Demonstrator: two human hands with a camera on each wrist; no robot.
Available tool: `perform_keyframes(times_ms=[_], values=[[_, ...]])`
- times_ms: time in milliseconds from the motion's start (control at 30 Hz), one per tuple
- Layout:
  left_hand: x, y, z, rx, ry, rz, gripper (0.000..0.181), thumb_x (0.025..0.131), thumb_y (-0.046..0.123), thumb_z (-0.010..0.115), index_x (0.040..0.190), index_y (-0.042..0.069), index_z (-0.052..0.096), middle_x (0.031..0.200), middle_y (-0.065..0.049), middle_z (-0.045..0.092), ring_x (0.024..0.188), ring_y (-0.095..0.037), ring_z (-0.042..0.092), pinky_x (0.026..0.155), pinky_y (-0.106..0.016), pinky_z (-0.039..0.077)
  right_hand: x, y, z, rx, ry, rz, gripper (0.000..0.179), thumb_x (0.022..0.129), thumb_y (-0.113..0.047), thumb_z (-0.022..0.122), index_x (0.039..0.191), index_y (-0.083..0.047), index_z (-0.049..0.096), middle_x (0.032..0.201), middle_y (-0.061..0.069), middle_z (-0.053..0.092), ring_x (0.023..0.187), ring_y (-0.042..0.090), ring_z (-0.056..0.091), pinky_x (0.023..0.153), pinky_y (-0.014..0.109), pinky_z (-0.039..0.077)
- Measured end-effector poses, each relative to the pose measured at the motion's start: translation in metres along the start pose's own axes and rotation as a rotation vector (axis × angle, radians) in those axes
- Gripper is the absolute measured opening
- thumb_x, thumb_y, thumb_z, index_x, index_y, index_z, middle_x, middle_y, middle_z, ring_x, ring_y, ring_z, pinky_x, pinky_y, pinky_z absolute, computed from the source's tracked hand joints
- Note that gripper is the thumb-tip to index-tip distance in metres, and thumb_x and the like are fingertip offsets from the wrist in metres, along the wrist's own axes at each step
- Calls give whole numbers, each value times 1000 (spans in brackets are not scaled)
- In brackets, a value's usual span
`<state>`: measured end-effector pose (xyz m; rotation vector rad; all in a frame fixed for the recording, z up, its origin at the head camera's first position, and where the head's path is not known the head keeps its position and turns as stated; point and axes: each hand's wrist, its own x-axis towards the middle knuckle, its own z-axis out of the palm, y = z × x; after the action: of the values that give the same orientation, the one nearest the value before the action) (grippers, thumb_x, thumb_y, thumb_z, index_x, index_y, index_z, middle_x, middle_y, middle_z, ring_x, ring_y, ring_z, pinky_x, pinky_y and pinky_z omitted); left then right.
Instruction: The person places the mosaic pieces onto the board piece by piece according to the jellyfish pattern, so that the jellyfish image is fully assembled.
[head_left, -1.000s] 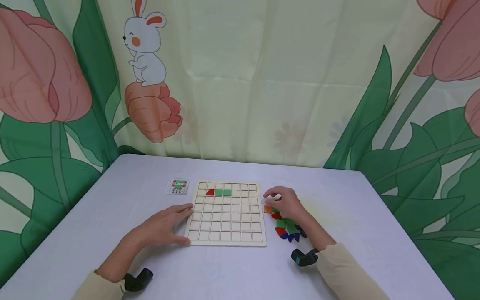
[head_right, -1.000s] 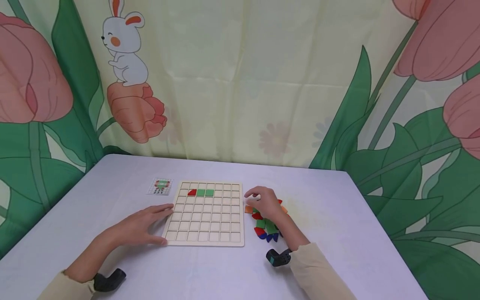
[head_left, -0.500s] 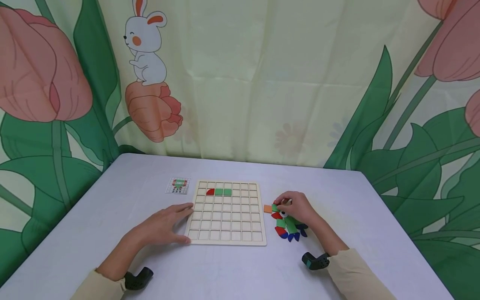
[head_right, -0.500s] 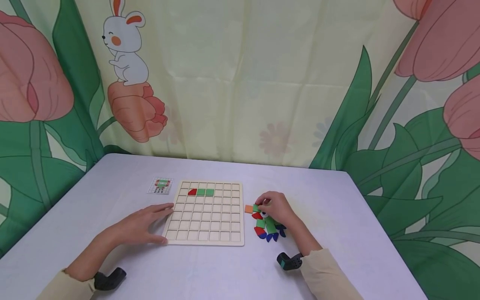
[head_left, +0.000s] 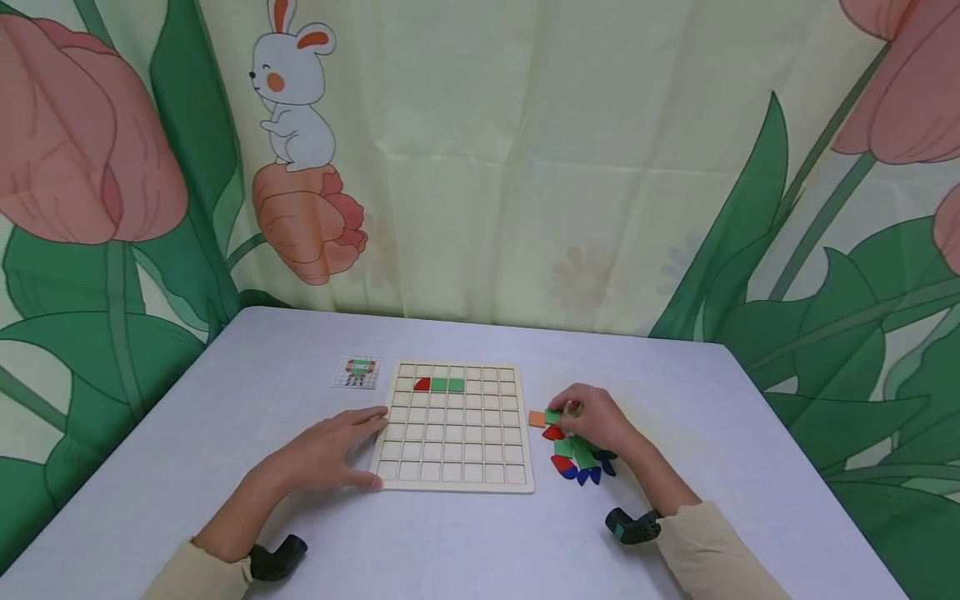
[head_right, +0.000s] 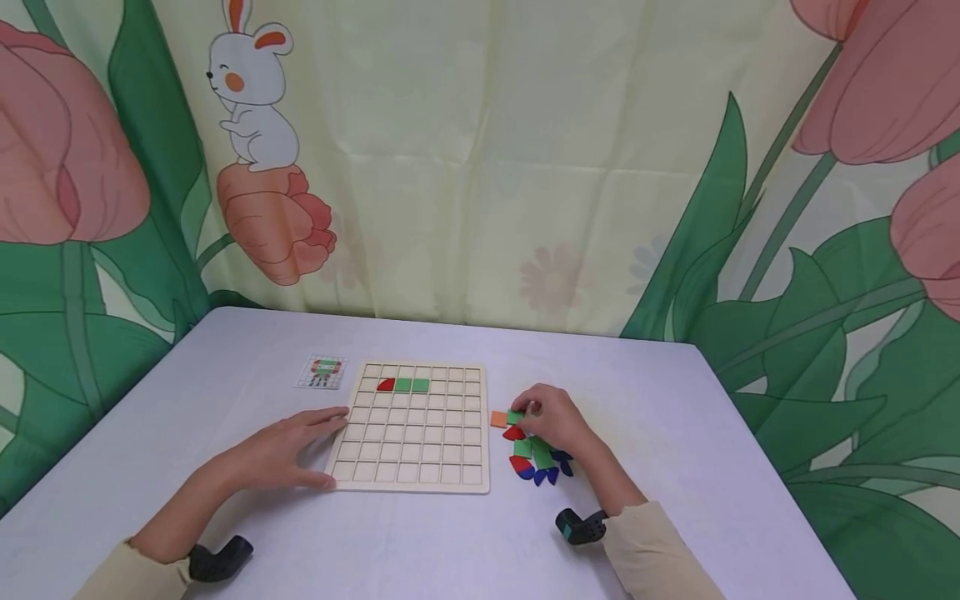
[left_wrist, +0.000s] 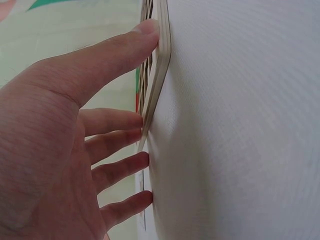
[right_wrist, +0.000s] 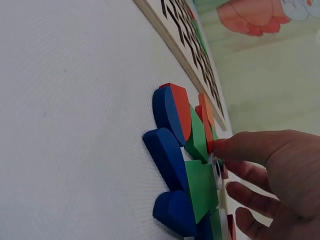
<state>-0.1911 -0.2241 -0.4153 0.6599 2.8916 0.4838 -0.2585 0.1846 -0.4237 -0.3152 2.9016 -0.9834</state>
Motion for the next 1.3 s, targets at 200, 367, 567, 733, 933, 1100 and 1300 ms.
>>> perform_keyframes(times_ms=[200, 367, 567, 733, 933, 1100, 1300], values=[[0, 1, -1, 3, -2, -4, 89, 71, 55, 79, 142, 10, 49, 155, -4, 38, 140, -33, 38, 107, -58, 37, -2, 0, 0, -6, 5, 11, 22, 82, -5, 73, 102, -14, 74, 101, 3, 67, 89, 18, 56, 65, 22, 54], [0, 1, 0, 1, -4, -8, 89, 71, 54, 79, 142, 10, 48, 155, -5, 38, 140, -34, 37, 108, -58, 37, -3, 2, 1, -27, 1, 26, 22, 81, -6, 75, 102, -14, 74, 100, 3, 67, 88, 17, 55, 64, 23, 54], [0, 2, 0, 8, -3, -10, 89, 71, 54, 79, 142, 11, 49, 154, -5, 38, 139, -34, 38, 107, -58, 38, -4, 2, 2, -26, -8, 24, 23, 80, -7, 76, 102, -14, 74, 98, 3, 66, 88, 18, 55, 64, 23, 54], [0, 3, 0, 13, -2, -8, 89, 71, 54, 79, 142, 10, 49, 154, -5, 38, 139, -34, 39, 107, -58, 38, -4, 2, 2, -19, -28, 19, 24, 80, -7, 76, 103, -14, 73, 95, 2, 65, 87, 17, 54, 64, 22, 53], [1, 2, 0, 12, -6, -14, 90, 71, 55, 79, 143, 11, 48, 155, -4, 38, 140, -33, 38, 108, -57, 37, 0, 4, -3, -8, -27, -1, 22, 80, -8, 75, 102, -14, 73, 94, 2, 67, 86, 17, 56, 63, 21, 52], [0, 3, 0, 7, -4, -7, 89, 71, 55, 79, 142, 11, 48, 154, -5, 38, 140, -34, 38, 108, -57, 37, 2, 2, -5, 19, -23, -16, 20, 82, -9, 75, 101, -14, 73, 95, 2, 69, 84, 17, 56, 63, 23, 52], [-1, 3, -1, 3, -1, -2, 89, 72, 54, 79, 142, 10, 48, 154, -5, 38, 139, -34, 39, 107, -58, 38, 10, -7, 1, 44, -35, -37, 20, 82, -11, 75, 101, -13, 74, 88, 1, 68, 80, 16, 55, 59, 23, 51]])
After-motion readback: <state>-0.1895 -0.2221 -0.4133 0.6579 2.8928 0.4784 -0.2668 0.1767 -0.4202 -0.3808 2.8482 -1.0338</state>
